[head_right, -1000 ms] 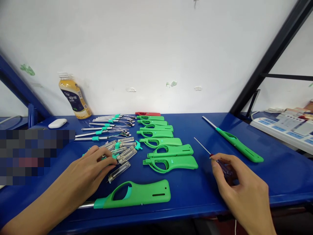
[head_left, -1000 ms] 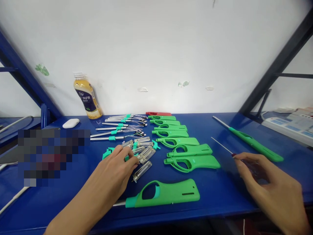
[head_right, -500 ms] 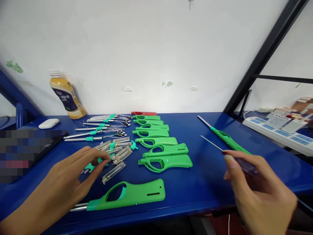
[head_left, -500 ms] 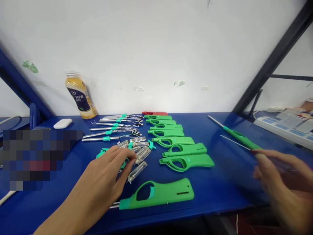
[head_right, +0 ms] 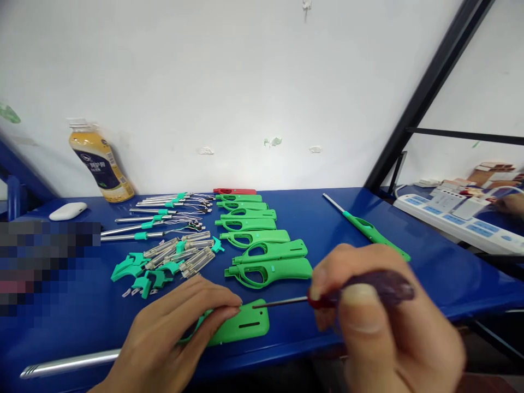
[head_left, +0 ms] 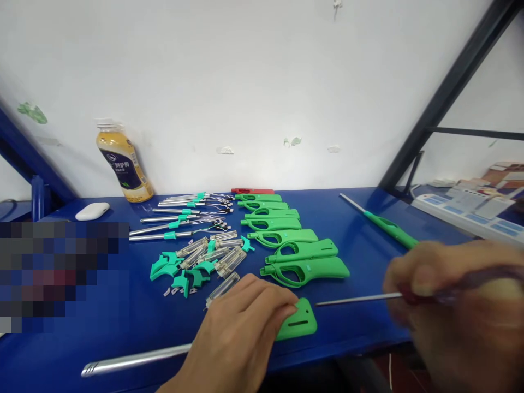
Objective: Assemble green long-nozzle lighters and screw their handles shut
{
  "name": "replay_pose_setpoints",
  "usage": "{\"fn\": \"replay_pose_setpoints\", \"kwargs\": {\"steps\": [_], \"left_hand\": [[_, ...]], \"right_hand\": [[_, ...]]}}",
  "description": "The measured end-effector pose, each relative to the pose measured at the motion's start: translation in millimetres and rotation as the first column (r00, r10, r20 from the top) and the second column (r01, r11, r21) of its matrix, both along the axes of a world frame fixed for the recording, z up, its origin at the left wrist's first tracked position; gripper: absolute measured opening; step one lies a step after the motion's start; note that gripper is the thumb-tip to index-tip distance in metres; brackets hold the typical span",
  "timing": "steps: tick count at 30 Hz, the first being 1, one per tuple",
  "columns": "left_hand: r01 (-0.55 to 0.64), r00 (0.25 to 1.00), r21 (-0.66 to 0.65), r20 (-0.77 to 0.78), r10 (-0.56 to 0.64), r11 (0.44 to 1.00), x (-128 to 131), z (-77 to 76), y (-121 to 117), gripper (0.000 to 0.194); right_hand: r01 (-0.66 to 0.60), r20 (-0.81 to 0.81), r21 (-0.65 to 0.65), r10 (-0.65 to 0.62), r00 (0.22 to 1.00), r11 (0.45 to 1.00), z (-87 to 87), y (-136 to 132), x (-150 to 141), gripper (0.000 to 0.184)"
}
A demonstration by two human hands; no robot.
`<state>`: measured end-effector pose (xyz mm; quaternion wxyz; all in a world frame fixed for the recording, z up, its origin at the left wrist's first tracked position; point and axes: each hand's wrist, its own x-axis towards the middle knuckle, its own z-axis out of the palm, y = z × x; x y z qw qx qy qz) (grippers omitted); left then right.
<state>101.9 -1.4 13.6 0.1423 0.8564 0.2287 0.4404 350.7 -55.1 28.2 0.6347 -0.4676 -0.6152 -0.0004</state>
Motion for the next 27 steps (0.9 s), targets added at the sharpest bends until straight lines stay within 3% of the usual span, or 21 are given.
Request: {"fn": "replay_pose_setpoints", "kwargs": {"steps": [1, 5, 18, 27], "left_hand": [[0.022, 1.000, -0.008, 0.013, -0.022, 1.000, 2.3, -2.4, -0.9, 0.016], [0.057, 0.996, -0.021, 0.074, -0.055, 0.998, 8.3, -6.1, -3.6, 0.019], [0.055, 0.992, -0.077, 0.120, -0.045, 0.996, 17.1, -7.5, -1.9, 0.015], [0.069, 0.986, -0.111, 0.156, -0.051, 0.991, 15.8, -4.4, -6.0, 0.016]], "right_hand": [[-0.016, -0.024, 0.082, 0.018, 1.000, 0.996, 4.2, 1.7, -18.0, 0.026], [-0.031, -0.112, 0.058, 0.038, 0.993, 0.998, 11.5, 2.1, -52.8, 0.031], [-0.038, -0.182, 0.052, 0.047, 0.982, 0.998, 11.4, 1.6, -56.9, 0.032], [-0.167, -0.056, 0.034, 0.168, 0.984, 0.985, 5.2, 2.4, -16.2, 0.025]]}}
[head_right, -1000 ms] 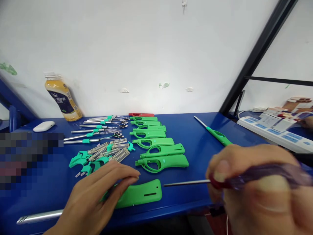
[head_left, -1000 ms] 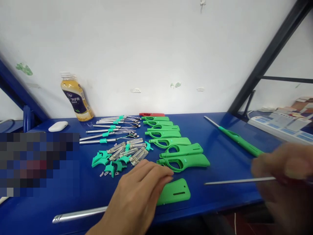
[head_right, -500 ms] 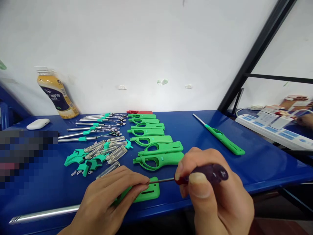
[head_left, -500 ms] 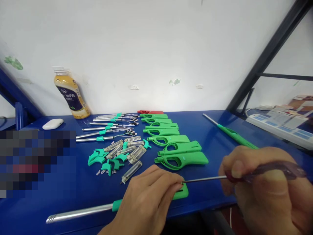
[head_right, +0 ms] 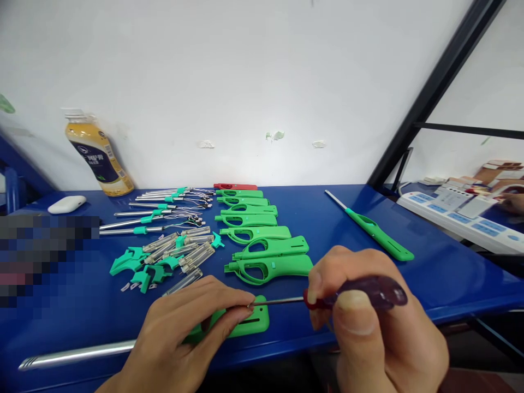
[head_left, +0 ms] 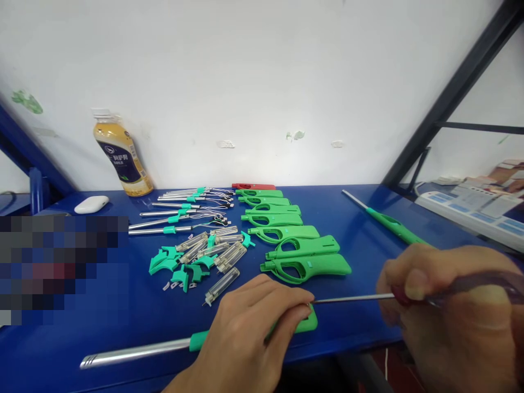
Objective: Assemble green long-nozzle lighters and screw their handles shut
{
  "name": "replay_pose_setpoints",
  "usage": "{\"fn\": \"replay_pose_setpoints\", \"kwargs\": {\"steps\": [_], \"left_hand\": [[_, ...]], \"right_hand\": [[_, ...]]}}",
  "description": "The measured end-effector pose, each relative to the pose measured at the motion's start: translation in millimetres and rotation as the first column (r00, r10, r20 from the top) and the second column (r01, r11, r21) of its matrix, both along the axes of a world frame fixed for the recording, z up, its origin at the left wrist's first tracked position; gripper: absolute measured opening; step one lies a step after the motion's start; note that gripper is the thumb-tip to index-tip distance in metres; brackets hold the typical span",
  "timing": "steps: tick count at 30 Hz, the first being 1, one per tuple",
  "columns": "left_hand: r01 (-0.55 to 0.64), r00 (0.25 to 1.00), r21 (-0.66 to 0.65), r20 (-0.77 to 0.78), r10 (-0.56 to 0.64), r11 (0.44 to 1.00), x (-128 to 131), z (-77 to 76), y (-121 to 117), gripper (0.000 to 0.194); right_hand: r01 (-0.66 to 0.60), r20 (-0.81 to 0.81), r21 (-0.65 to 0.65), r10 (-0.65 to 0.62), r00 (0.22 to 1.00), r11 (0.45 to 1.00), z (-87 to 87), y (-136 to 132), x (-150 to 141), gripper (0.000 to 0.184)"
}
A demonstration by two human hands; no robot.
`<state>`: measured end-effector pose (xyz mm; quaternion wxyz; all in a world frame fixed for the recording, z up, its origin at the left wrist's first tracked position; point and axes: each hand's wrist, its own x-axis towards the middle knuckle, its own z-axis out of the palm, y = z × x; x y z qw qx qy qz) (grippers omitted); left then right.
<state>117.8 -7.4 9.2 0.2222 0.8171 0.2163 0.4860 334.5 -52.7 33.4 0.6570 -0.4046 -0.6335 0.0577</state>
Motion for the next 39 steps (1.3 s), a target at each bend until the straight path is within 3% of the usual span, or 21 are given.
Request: {"fn": "replay_pose_setpoints", "kwargs": {"steps": [5, 9, 12, 19, 25, 29, 33, 36, 39], "left_hand": [[-0.004, 1.000, -0.018, -0.016, 0.004, 1.000, 0.0, -1.4, 0.0, 0.018], [-0.009, 1.000, -0.001, -0.020, 0.009, 1.000, -0.1, -5.6, 2.9, 0.021], [-0.010, 1.000, 0.017, -0.022, 0.010, 1.000, -0.2, -7.9, 4.4, 0.022], [-0.004, 1.000, 0.012, -0.022, 0.005, 1.000, -2.7, -4.3, 3.0, 0.021], [0.004, 1.000, 0.023, 0.011, -0.004, 1.000, 0.6, -3.9, 2.7, 0.023], [-0.010, 1.000, 0.016, 0.000, 0.010, 1.000, 4.7, -6.3, 3.9, 0.025], [-0.027, 0.999, 0.016, -0.030, 0.027, 1.000, 9.4, -11.2, 6.7, 0.026], [-0.014, 0.998, 0.044, -0.059, 0.017, 0.999, 12.8, -15.7, 7.3, 0.026], [-0.032, 0.994, 0.106, -0.104, 0.044, 0.994, 14.8, -18.2, 6.1, 0.026]], "right_hand": [[-0.021, -0.017, 0.035, 0.021, 1.000, 0.999, 4.5, 2.4, -11.9, 0.027], [0.098, -0.103, 0.051, -0.092, 0.990, 0.994, 4.3, 3.2, -27.5, 0.029], [0.058, -0.081, 0.083, -0.052, 0.995, 0.995, 3.3, 2.6, -28.0, 0.026], [0.114, -0.119, 0.034, -0.110, 0.987, 0.993, 3.3, 1.9, -29.4, 0.027], [0.009, -0.112, 0.004, -0.008, 0.994, 1.000, 1.0, 3.5, -19.8, 0.026], [0.013, 0.001, -0.002, -0.013, 1.000, 1.000, 6.6, 2.3, -13.9, 0.026], [0.012, 0.089, -0.038, -0.008, 0.996, 0.999, 10.2, 3.1, -15.7, 0.013], [0.021, 0.033, 0.004, -0.021, 0.999, 1.000, 6.1, 4.3, -17.7, 0.035], [-0.043, 0.044, 0.008, 0.043, 0.998, 0.999, 1.6, 4.1, -17.0, 0.039]]}}
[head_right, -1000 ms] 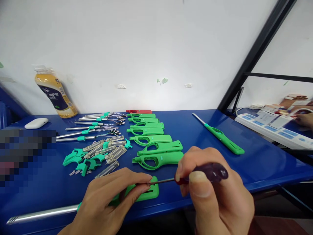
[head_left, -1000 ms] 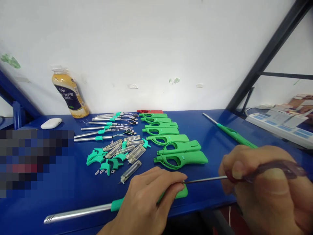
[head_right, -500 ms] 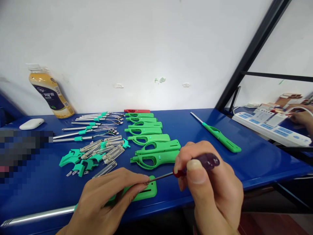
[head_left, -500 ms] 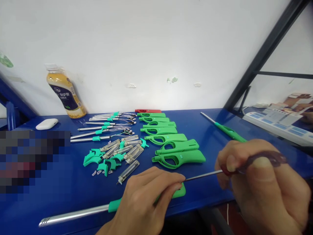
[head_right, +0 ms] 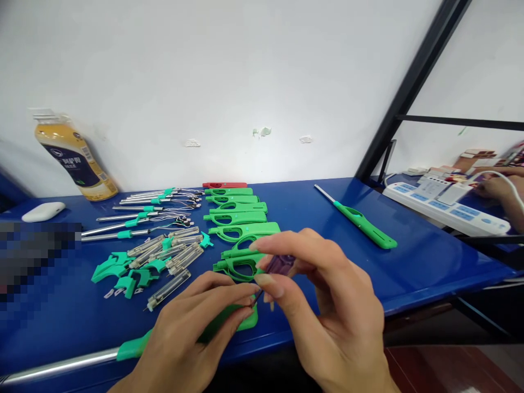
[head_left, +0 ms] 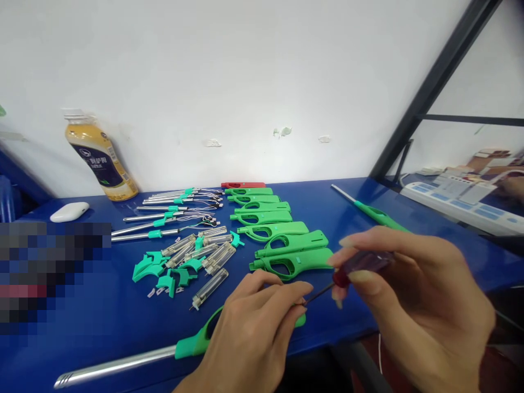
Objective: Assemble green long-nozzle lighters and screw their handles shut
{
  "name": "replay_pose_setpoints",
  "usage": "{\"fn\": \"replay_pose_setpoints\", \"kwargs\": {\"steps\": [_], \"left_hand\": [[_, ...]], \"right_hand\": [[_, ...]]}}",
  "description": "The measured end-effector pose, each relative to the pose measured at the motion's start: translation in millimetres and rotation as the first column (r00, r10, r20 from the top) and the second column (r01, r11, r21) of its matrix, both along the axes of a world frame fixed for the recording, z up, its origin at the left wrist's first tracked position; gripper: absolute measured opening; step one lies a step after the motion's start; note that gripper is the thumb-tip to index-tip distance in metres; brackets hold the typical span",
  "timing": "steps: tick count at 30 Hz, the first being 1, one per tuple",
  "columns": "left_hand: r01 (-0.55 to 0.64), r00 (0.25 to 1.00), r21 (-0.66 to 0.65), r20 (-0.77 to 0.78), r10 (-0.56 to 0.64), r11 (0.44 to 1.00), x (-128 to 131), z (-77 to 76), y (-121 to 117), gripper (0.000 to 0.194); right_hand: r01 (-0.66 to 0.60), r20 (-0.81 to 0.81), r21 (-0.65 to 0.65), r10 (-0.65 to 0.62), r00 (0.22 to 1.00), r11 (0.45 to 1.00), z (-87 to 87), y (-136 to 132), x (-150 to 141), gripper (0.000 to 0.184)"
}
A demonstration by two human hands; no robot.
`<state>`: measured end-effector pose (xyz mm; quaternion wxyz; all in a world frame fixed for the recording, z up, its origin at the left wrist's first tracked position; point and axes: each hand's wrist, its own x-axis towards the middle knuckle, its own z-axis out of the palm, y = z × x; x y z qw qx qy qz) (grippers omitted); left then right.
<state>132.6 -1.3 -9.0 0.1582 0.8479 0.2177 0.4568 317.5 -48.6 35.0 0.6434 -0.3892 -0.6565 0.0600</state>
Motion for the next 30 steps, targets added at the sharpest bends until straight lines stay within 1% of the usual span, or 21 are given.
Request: {"fn": "replay_pose_setpoints", "kwargs": {"steps": [3, 6, 9, 11, 16, 21, 24, 27, 30], "left_hand": [[-0.017, 0.999, 0.041, -0.048, 0.019, 0.999, 0.6, 0.4, -1.6, 0.027], [-0.023, 0.997, 0.063, -0.075, 0.028, 0.998, 1.3, 2.4, -2.6, 0.028], [-0.030, 0.996, 0.040, -0.082, 0.033, 0.999, 2.8, 4.2, -2.5, 0.030], [-0.046, 0.995, 0.034, -0.087, 0.049, 0.998, 3.6, 4.6, -2.1, 0.032], [-0.067, 0.989, 0.054, -0.132, 0.074, 0.996, 3.0, 3.0, -1.4, 0.028], [-0.070, 0.989, 0.091, -0.120, 0.081, 0.993, 2.4, 0.1, 0.1, 0.025], [-0.055, 0.990, 0.109, -0.127, 0.068, 0.993, 3.0, -2.0, 1.6, 0.022], [-0.057, 0.987, 0.116, -0.140, 0.073, 0.992, 2.9, -2.5, 1.3, 0.023], [-0.085, 0.974, 0.121, -0.200, 0.108, 0.989, -1.1, -0.8, -2.0, 0.023]], "right_hand": [[-0.028, 0.003, -0.024, 0.028, 1.000, 0.999, -1.1, -0.9, 1.2, 0.039], [-0.007, -0.005, -0.005, 0.007, 1.000, 1.000, -0.4, -1.2, 0.5, 0.040], [0.037, -0.034, 0.019, -0.036, 0.999, 0.999, -0.3, -1.5, -0.8, 0.040], [0.039, -0.043, 0.017, -0.038, 0.998, 0.999, -0.6, -1.6, -0.8, 0.041], [-0.037, 0.028, -0.008, 0.037, 0.999, 0.999, -1.1, 0.6, 2.1, 0.044], [-0.088, 0.089, -0.124, 0.099, 0.991, 0.988, -0.5, 2.9, 4.1, 0.040], [-0.081, 0.120, -0.151, 0.099, 0.988, 0.985, -1.0, 4.2, 3.1, 0.036], [-0.048, 0.172, -0.153, 0.075, 0.982, 0.987, -1.2, 7.5, 1.0, 0.029], [-0.012, 0.193, -0.152, 0.041, 0.980, 0.988, -1.1, 12.2, -0.8, 0.026]]}}
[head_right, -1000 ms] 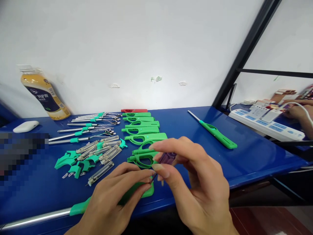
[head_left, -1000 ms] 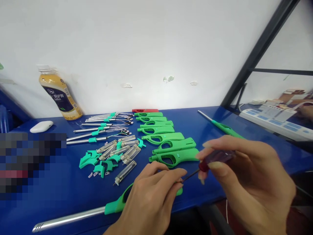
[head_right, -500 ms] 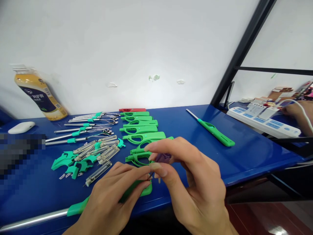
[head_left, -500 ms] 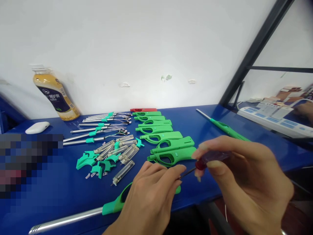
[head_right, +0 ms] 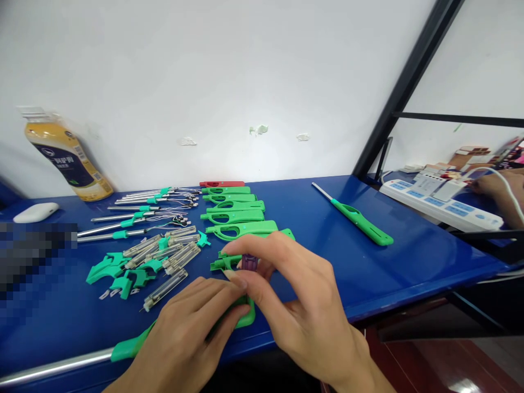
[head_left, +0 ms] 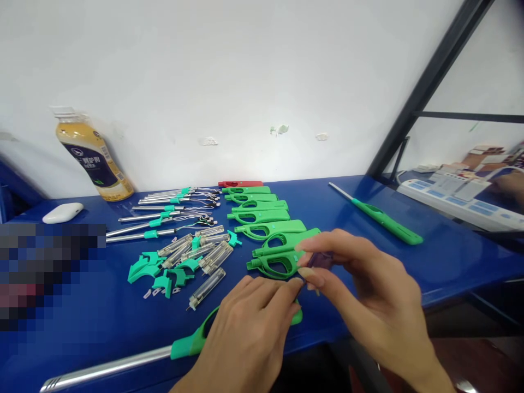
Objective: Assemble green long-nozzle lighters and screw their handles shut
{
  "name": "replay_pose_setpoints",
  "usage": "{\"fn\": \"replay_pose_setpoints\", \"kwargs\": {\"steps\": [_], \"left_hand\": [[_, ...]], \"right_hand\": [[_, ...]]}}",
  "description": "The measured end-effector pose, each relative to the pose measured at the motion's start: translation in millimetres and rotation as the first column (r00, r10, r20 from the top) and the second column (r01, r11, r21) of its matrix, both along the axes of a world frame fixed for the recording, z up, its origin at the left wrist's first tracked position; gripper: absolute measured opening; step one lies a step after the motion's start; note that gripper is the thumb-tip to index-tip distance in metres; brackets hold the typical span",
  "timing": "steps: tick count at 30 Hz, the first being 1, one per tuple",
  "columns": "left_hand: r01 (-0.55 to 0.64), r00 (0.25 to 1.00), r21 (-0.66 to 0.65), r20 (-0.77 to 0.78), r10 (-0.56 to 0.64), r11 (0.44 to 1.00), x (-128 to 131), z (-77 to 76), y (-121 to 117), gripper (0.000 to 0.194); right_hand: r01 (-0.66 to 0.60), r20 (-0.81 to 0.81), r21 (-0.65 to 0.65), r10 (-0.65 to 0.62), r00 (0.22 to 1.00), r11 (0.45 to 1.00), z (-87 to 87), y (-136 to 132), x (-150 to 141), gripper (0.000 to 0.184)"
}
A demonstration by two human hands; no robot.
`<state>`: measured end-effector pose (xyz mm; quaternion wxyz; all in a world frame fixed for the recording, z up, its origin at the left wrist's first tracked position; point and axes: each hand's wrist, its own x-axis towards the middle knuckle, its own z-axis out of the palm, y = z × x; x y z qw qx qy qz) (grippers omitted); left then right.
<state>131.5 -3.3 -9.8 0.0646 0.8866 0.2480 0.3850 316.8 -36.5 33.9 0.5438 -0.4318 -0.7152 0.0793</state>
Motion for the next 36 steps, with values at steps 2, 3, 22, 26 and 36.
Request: {"fn": "replay_pose_setpoints", "kwargs": {"steps": [2, 3, 22, 26, 36], "left_hand": [[-0.040, 0.996, 0.014, -0.082, 0.041, 0.999, -6.2, 0.6, -3.5, 0.020], [-0.060, 0.990, 0.027, -0.129, 0.063, 0.998, -10.4, 0.1, -5.3, 0.019], [-0.108, 0.964, 0.253, -0.210, 0.164, 0.961, -41.4, -19.1, -15.4, 0.032], [-0.104, 0.963, 0.251, -0.216, 0.160, 0.962, -41.1, -19.0, -15.2, 0.032], [-0.103, 0.963, 0.266, -0.216, 0.164, 0.958, -42.2, -21.2, -14.9, 0.034]], "right_hand": [[0.010, 0.007, 0.021, -0.010, 1.000, 1.000, -0.1, 2.6, -0.2, 0.030], [0.012, 0.013, 0.043, -0.012, 1.000, 0.999, -0.2, 3.5, 0.1, 0.032], [-0.151, -0.075, 0.036, 0.153, 0.985, 0.988, -5.6, 3.9, -7.6, 0.045], [-0.038, -0.078, 0.130, 0.049, 0.996, 0.991, -4.5, 2.6, -8.2, 0.045], [0.002, -0.066, 0.140, 0.007, 0.998, 0.990, -4.3, 4.0, -6.0, 0.046]]}}
